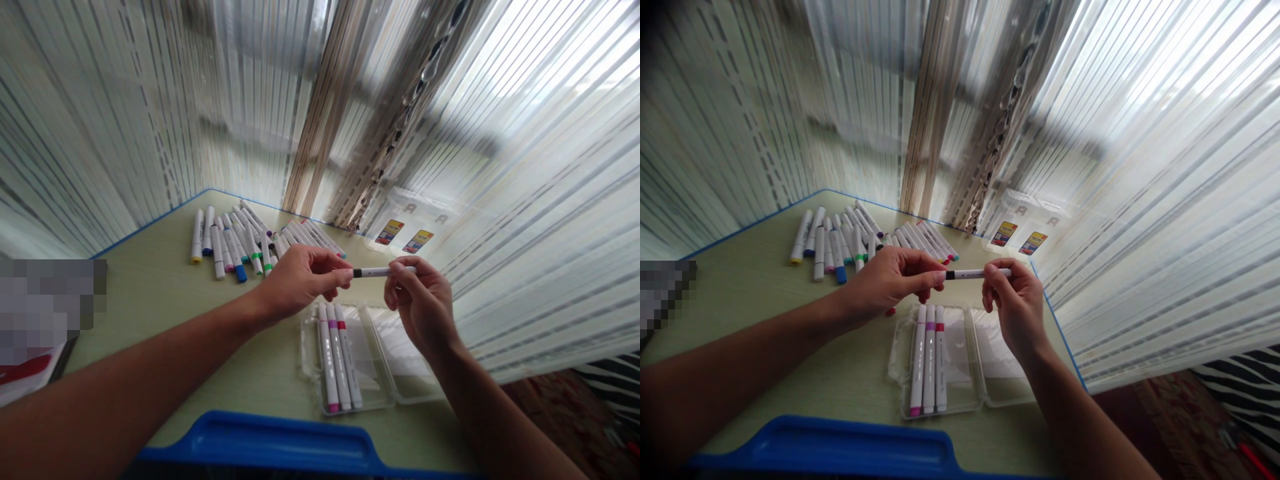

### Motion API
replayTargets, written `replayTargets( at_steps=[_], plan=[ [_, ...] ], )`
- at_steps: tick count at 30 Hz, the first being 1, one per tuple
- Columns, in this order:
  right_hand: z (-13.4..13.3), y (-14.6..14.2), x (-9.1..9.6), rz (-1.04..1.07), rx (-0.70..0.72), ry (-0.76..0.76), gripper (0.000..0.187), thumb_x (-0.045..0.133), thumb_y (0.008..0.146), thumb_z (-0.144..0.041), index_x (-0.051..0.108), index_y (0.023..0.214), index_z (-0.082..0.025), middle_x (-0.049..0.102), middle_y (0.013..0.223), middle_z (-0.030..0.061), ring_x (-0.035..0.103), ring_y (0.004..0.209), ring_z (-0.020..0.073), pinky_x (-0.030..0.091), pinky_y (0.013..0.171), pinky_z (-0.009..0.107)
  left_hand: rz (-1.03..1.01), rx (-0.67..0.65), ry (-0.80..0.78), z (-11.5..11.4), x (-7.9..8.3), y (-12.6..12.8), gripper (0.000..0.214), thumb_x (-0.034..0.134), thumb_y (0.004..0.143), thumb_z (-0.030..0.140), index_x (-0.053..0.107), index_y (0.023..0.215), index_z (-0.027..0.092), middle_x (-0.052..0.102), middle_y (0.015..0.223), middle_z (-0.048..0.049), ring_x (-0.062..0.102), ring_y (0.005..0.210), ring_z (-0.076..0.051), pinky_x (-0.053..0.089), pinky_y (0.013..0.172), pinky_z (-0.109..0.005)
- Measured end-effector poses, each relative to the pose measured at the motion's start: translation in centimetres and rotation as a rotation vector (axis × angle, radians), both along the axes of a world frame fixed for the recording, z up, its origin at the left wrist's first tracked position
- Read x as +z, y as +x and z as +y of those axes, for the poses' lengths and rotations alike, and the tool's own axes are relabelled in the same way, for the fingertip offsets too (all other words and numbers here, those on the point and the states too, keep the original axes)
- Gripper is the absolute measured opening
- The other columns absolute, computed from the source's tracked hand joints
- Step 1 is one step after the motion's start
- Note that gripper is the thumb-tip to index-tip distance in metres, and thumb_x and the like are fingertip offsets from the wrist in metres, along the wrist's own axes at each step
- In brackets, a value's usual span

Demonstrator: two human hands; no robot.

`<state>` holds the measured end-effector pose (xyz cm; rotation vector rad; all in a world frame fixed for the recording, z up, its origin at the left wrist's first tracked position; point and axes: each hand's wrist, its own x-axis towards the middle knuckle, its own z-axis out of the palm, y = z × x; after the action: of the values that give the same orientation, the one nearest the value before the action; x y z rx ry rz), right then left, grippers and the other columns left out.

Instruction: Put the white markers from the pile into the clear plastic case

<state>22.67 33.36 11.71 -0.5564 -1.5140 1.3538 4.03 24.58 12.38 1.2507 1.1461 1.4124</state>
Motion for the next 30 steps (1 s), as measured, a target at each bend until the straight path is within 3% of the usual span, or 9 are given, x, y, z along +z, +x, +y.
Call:
replayTargets(
  at_steps=[6, 13, 20, 24, 30],
  plan=[
    [-0.03, 0.11, -0.14, -0.133, -0.005, 0.088, 0.010, 0.076, 0.080, -0.026, 0.070, 0.081, -0.018, 0.057, 0.053, -0.0040, 0.047, 0.042, 0.0079, 0.035, 0.038, 0.019, 0.052, 0.074, -0.007, -0.04, 0.01, -0.14, 0.016, 0.072, 0.079, 0.020, 0.070, 0.089, 0.008, 0.064, 0.059, 0.0000, 0.058, 0.052, -0.007, 0.044, 0.050, -0.016],
    [-0.57, 0.28, 0.10, -0.502, -0.050, 0.313, 0.016, 0.082, 0.071, -0.030, 0.075, 0.075, -0.016, 0.065, 0.057, 0.0006, 0.052, 0.050, 0.0089, 0.038, 0.045, 0.021, 0.129, 0.002, 0.008, -0.01, -0.42, -0.12, 0.016, 0.071, 0.078, 0.021, 0.071, 0.088, 0.008, 0.063, 0.055, -0.0004, 0.057, 0.050, -0.009, 0.044, 0.051, -0.019],
    [-0.63, 0.00, 0.14, -0.499, 0.041, 0.187, 0.022, 0.082, 0.070, -0.034, 0.074, 0.071, -0.014, 0.065, 0.056, 0.0011, 0.049, 0.046, 0.0083, 0.036, 0.042, 0.020, 0.160, -0.041, 0.011, 0.10, -0.81, 0.15, 0.018, 0.068, 0.080, 0.021, 0.071, 0.090, 0.007, 0.064, 0.058, -0.0025, 0.060, 0.053, -0.011, 0.046, 0.052, -0.020],
    [-0.55, 0.05, 0.21, -0.461, 0.081, 0.121, 0.024, 0.078, 0.076, -0.038, 0.075, 0.076, -0.014, 0.066, 0.060, 0.0026, 0.048, 0.044, 0.0078, 0.037, 0.040, 0.020, 0.096, 0.005, 0.026, 0.33, -0.73, 0.17, 0.014, 0.065, 0.083, 0.020, 0.070, 0.086, 0.008, 0.067, 0.071, -0.0045, 0.060, 0.053, -0.010, 0.048, 0.052, -0.021],
    [0.08, 0.37, -0.17, -0.381, 0.111, 0.081, 0.019, 0.079, 0.076, -0.031, 0.078, 0.089, -0.016, 0.068, 0.064, 0.0028, 0.051, 0.046, 0.0089, 0.040, 0.040, 0.021, 0.018, 0.119, 0.022, 0.47, -0.54, -0.09, 0.013, 0.063, 0.084, 0.021, 0.069, 0.086, 0.009, 0.065, 0.071, -0.0037, 0.058, 0.052, -0.009, 0.048, 0.051, -0.021]
  ],
)
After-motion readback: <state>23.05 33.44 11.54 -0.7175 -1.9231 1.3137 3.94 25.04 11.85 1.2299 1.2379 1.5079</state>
